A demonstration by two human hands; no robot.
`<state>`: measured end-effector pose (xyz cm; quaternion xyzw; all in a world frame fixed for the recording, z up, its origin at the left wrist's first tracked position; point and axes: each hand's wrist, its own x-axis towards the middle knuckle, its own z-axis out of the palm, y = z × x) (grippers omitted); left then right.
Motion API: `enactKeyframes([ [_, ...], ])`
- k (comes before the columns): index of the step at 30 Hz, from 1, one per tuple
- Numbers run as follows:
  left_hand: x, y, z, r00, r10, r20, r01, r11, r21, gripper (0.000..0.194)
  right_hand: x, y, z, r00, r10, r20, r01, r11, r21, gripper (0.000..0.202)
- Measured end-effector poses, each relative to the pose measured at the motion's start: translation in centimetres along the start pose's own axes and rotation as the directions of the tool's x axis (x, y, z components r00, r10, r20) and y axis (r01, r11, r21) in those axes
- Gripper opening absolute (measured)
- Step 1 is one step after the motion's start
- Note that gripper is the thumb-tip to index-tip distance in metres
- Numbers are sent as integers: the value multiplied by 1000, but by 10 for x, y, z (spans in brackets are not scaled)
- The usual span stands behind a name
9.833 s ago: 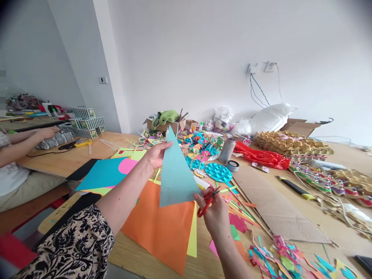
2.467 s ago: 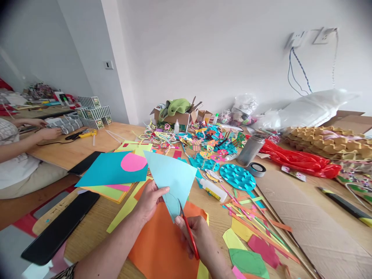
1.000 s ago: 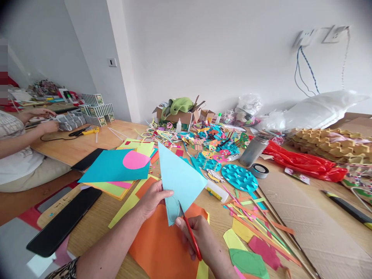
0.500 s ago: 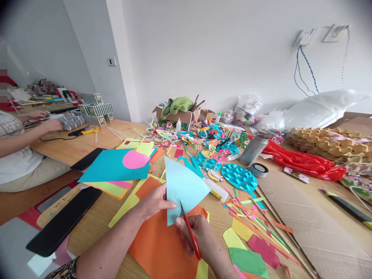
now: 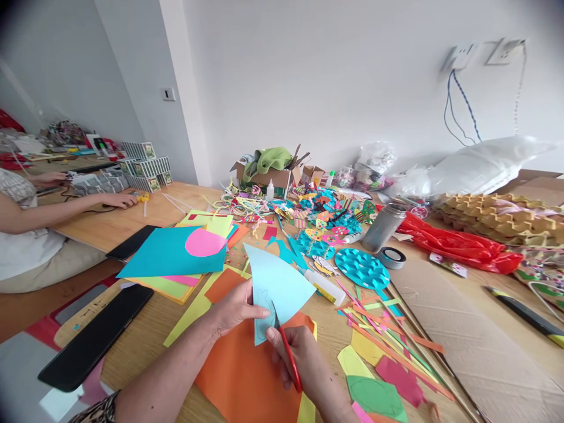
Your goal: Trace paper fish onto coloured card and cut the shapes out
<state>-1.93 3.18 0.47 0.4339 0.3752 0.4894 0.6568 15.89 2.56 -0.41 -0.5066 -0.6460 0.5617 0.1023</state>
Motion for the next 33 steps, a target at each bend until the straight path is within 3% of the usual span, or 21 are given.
enactKeyframes([
  [33,-1,-2,7,1000,-17,12,18,999,-28,58,-3,12,-11,977,-159,145,133,976,173,65],
])
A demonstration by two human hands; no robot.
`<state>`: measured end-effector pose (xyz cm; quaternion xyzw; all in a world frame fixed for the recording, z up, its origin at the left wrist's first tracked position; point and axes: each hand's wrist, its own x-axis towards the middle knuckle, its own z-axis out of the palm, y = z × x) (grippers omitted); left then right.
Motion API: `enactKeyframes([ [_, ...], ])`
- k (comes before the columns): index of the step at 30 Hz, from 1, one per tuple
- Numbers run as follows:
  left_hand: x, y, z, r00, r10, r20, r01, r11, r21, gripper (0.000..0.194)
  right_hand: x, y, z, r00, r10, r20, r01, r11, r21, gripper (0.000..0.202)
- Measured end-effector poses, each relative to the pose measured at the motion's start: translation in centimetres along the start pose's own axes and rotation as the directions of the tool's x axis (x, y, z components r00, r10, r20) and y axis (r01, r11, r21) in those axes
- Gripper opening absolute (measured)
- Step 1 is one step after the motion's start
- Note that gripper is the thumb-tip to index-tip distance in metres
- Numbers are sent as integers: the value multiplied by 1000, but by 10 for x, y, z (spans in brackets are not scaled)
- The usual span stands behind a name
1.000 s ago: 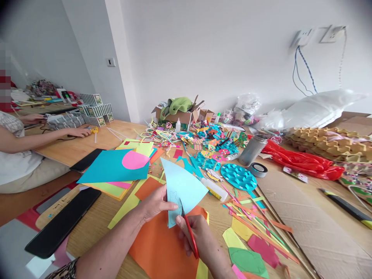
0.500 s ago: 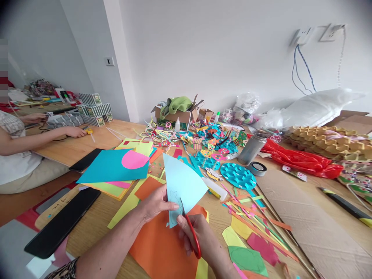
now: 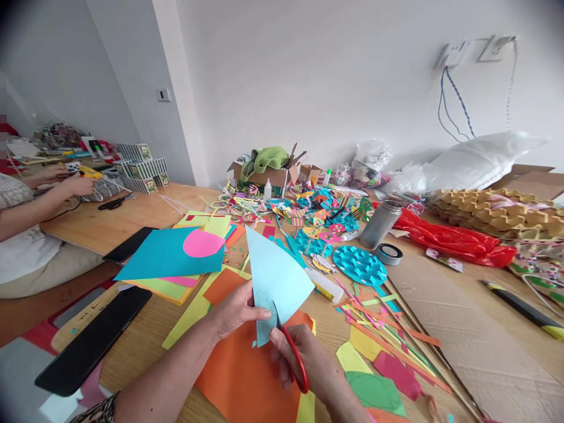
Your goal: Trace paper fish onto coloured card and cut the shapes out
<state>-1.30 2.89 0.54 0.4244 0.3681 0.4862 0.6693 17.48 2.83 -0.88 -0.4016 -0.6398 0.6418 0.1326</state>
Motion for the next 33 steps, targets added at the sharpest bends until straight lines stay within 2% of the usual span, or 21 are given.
enactKeyframes([
  [7,1,0,-2,1000,13,-3,-13,1000,10,57,-4,-5,-1,1000,2,-12,-3,999,-35,66],
  [13,1,-3,-3,1000,17,-1,-17,1000,24,56,-6,-6,-4,998,58,16,-57,997,-48,66],
  [23,0,-1,2,1000,-3,-20,4,999,33,53,-8,-8,-5,1000,17,14,-16,1000,-20,65],
  [27,-1,-1,7,1000,-14,10,14,1000,22,52,-6,-6,-5,1000,23,15,-22,1000,-21,63],
  [33,0,-5,8,999,-13,44,13,1000,1,55,-4,-4,-2,999,-36,-8,36,999,-9,62],
])
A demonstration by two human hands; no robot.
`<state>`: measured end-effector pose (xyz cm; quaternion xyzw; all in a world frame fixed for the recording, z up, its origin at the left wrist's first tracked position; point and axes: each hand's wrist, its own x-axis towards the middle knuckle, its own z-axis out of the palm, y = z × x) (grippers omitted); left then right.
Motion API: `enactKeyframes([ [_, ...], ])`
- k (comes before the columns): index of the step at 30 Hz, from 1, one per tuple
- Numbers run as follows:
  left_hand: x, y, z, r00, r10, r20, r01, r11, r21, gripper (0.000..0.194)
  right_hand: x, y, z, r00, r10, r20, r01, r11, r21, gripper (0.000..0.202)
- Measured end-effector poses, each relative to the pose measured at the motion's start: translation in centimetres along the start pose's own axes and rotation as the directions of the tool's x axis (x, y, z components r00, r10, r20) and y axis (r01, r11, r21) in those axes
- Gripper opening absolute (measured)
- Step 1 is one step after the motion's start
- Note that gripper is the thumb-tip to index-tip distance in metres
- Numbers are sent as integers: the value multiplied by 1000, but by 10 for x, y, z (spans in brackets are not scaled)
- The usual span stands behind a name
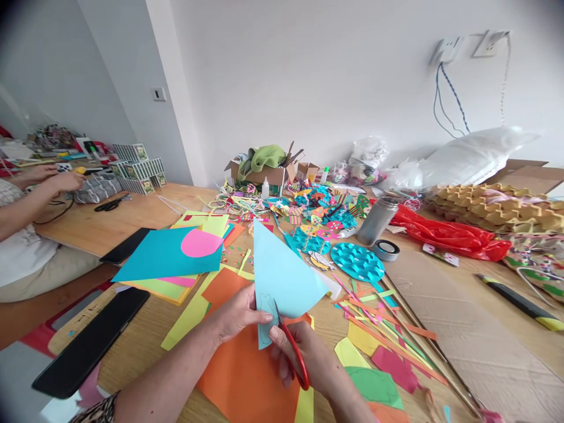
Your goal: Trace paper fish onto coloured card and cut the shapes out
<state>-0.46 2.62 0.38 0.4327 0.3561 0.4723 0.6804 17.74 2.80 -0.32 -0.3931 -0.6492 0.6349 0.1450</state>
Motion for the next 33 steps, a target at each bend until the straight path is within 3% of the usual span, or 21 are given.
enactKeyframes([
  [8,1,0,-5,998,-30,62,33,998,-47,58,-1,-5,-2,1000,-5,23,6,999,-31,59],
  [21,3,-3,-2,999,-8,44,11,996,-86,56,5,0,4,996,48,-73,-51,998,-42,63],
  [27,3,-2,-1,999,-24,-26,21,993,-113,49,7,0,6,990,68,-125,-77,995,-63,64],
  [33,4,-3,-2,993,1,-122,-10,997,-73,47,8,1,5,990,102,-99,-108,992,-58,64],
])
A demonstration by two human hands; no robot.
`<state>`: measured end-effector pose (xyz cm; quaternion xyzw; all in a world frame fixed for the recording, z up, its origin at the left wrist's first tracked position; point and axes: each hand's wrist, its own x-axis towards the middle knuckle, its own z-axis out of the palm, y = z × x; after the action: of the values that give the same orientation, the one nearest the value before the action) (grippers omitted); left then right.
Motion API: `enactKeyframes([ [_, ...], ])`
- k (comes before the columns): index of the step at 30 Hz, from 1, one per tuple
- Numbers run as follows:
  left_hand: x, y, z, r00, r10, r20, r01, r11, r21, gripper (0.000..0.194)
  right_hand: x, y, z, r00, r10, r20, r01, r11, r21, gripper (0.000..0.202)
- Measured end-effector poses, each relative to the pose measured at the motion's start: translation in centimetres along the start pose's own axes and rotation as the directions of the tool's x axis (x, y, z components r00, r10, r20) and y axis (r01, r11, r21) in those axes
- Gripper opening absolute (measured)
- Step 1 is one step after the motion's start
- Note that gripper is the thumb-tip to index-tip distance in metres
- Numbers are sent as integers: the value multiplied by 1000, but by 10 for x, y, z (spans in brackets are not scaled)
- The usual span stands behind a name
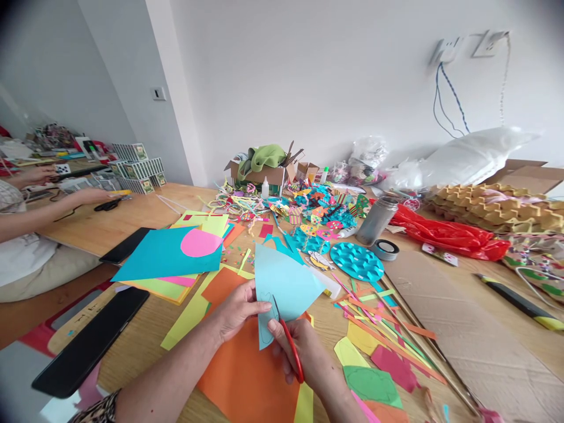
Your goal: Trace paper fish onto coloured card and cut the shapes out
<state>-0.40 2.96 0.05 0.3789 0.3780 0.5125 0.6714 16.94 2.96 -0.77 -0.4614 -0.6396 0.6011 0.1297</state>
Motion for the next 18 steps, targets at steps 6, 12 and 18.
enactKeyframes([
  [6,0,0,0,999,20,42,-23,998,61,43,-2,-2,-2,999,-24,37,24,1000,14,59],
  [12,-1,1,0,999,1,45,-3,998,57,47,-4,-7,-7,997,-13,73,12,1000,23,54],
  [18,0,1,-1,999,10,36,-12,998,56,47,-4,-7,-8,999,9,37,-9,1000,7,56],
])
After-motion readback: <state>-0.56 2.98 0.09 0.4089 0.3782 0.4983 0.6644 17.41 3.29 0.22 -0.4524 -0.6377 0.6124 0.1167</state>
